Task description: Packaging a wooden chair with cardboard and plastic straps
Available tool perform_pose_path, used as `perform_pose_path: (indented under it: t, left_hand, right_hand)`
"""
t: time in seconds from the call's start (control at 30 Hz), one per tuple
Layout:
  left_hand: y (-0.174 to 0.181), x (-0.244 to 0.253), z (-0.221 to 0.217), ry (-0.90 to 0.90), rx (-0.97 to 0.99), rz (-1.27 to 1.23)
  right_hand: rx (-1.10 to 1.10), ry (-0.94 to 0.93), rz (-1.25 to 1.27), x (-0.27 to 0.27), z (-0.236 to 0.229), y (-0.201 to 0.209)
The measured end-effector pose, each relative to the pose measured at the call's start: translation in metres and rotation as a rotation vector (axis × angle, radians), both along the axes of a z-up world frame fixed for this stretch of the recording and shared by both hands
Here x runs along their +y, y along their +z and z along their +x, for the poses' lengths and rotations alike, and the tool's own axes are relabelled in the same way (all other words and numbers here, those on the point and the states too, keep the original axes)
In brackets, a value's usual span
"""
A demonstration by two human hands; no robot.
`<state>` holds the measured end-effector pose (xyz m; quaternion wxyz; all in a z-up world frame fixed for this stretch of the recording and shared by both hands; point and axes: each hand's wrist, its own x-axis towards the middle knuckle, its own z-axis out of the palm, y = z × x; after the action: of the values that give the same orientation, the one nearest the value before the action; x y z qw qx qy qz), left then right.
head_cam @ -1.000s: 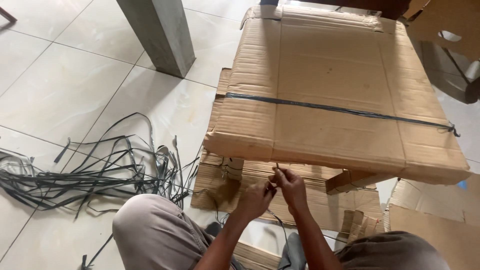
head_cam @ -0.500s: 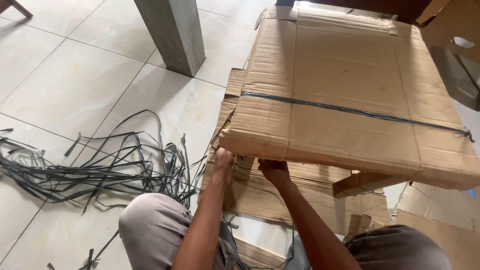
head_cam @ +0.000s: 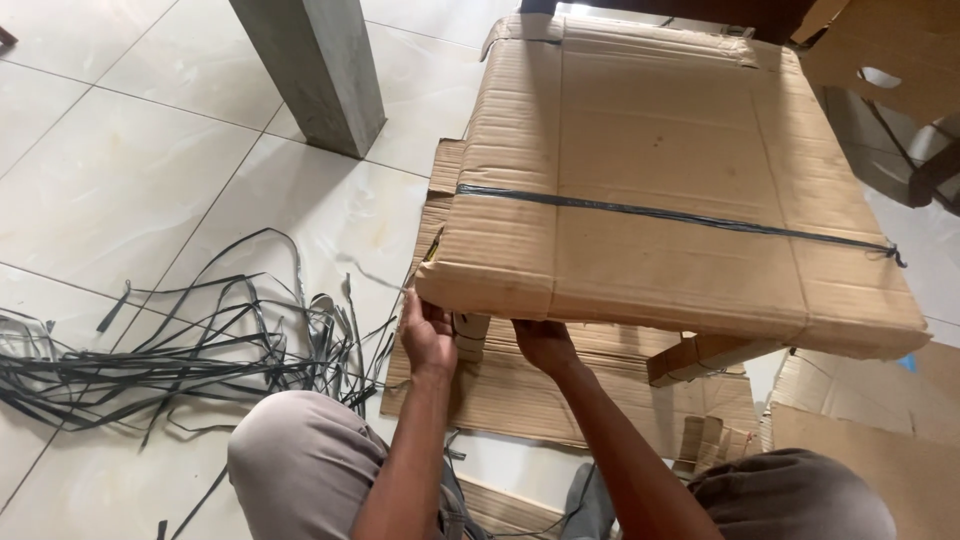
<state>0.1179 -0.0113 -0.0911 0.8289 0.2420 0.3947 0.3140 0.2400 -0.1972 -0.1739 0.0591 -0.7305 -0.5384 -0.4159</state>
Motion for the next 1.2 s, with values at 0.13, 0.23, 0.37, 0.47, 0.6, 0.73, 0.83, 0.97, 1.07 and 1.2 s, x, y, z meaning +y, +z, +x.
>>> perform_pose_path:
  t: [0.13, 0.23, 0.37, 0.47, 0.6, 0.73, 0.83, 0.97, 1.07, 1.2]
  left_hand:
    - [0.039, -0.036, -0.023, 0.276, -0.193, -0.106]
    - [-0.036, -0.051, -0.021, 0.355, 0.240, 0.553]
    - [0.053, -0.107, -0.037, 0.245, 0.326, 0.940]
    - [0.034, -0.147, -0.029, 0.041, 0.239, 1.222]
    - [0.044, -0.203, -0.020, -0.247, 0.044, 1.105]
    - [0.046, -0.241, -0.009, -0.579, -0.015, 0.653]
    - [0.046, -0.262, -0.003, -0.691, 0.032, 0.582]
    - [0.048, -0.288, 0.004, -0.860, 0.125, 0.755]
    - [0.031, -0.293, 0.018, -0.993, 0.120, 0.724]
    - [-0.021, -0.302, 0.052, -0.983, 0.084, 0.639]
  right_hand:
    - [0.972, -0.207, -0.073, -0.028, -0.035, 0.073]
    - [1.343, -0.307, -0.003, -0.062, -0.043, 0.102]
    - [1.313, -0.464, -0.045, -0.117, -0.015, 0.075]
    - [1.354, -0.563, -0.074, -0.137, -0.010, 0.105]
    - [1.318, -0.654, -0.115, -0.162, -0.008, 0.119]
    - [1.308, -0.638, -0.054, -0.178, -0.010, 0.142]
    - [1.345, -0.589, 0.081, -0.187, -0.011, 0.165]
    - [1.462, -0.517, 0.361, -0.198, -0.009, 0.167]
    - [1.590, -0.374, 0.479, -0.191, -0.020, 0.189]
    - [1.749, -0.261, 0.657, -0.197, -0.021, 0.188]
